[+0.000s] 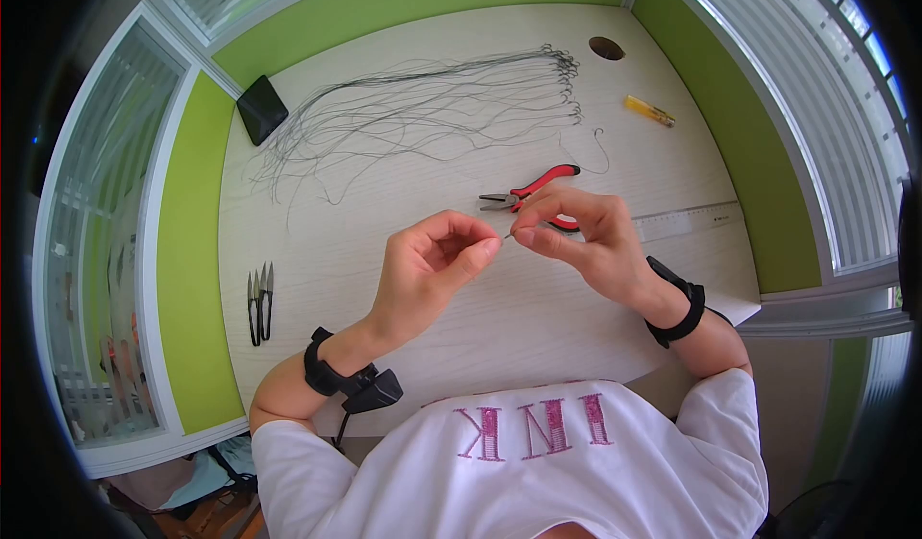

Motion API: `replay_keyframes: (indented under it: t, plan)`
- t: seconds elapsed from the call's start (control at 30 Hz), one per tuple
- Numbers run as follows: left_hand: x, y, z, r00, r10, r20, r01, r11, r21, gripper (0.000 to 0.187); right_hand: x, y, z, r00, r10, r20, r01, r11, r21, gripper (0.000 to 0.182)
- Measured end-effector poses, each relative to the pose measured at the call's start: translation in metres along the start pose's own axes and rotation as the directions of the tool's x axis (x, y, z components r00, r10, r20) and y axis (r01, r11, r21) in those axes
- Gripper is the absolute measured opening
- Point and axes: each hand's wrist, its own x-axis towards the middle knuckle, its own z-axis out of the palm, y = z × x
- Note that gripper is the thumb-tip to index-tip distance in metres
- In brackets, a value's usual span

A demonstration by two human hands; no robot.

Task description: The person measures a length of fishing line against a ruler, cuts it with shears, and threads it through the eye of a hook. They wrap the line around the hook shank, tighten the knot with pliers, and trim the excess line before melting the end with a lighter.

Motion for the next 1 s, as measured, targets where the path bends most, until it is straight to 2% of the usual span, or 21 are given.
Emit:
replay_keyframes:
  t: [0.07,0.3,0.37,0.43,0.47,0.53,0.77,0.83,1.0]
  plan:
    - [0.0001,0.0002,0.0000,1.000,-0.003,-0.020,0.004,0.999,0.047,0.011,-0.0004,0.0020,0.0001,1.000,0.024,-0.011,-0.024,0.999,0.021,0.010]
    - [0.0028,0.0016,-0.0006,0.998,0.053,-0.030,-0.052,0.998,0.024,0.015,-0.0022,0.0034,0.0016,0.994,0.107,-0.016,-0.106,0.992,0.063,0.011]
    - [0.0036,0.0029,-0.0042,0.998,-0.054,0.017,0.054,0.998,0.035,0.017,-0.0021,0.0030,0.0026,0.993,0.115,-0.009,-0.114,0.992,0.059,0.010]
    - [0.0037,0.0004,-0.0058,0.998,-0.062,0.027,0.060,0.997,0.054,0.018,-0.0015,0.0034,0.0039,1.000,0.021,-0.007,-0.021,1.000,0.019,0.007]
    - [0.0038,-0.0005,-0.0061,0.997,-0.069,0.037,0.066,0.995,0.074,0.018,-0.0012,0.0034,0.0040,1.000,0.022,-0.008,-0.021,1.000,0.019,0.007]
    - [0.0035,-0.0010,-0.0053,0.997,-0.077,0.029,0.075,0.994,0.078,0.018,-0.0008,0.0035,0.0039,0.997,-0.071,-0.043,0.067,0.995,-0.080,0.006]
    - [0.0040,-0.0068,-0.0050,0.998,-0.055,0.012,0.054,0.993,0.109,0.016,-0.0014,0.0061,0.0045,0.974,-0.214,-0.073,0.193,0.955,-0.225,0.009]
    - [0.0037,-0.0036,-0.0054,0.996,-0.087,0.023,0.085,0.992,0.093,0.016,-0.0013,0.0063,0.0029,0.943,-0.331,-0.046,0.288,0.874,-0.391,0.011]
    - [0.0036,-0.0017,-0.0024,0.994,-0.102,0.033,0.101,0.995,0.021,0.016,-0.0029,0.0062,0.0025,0.928,-0.370,-0.040,0.316,0.839,-0.443,0.013]
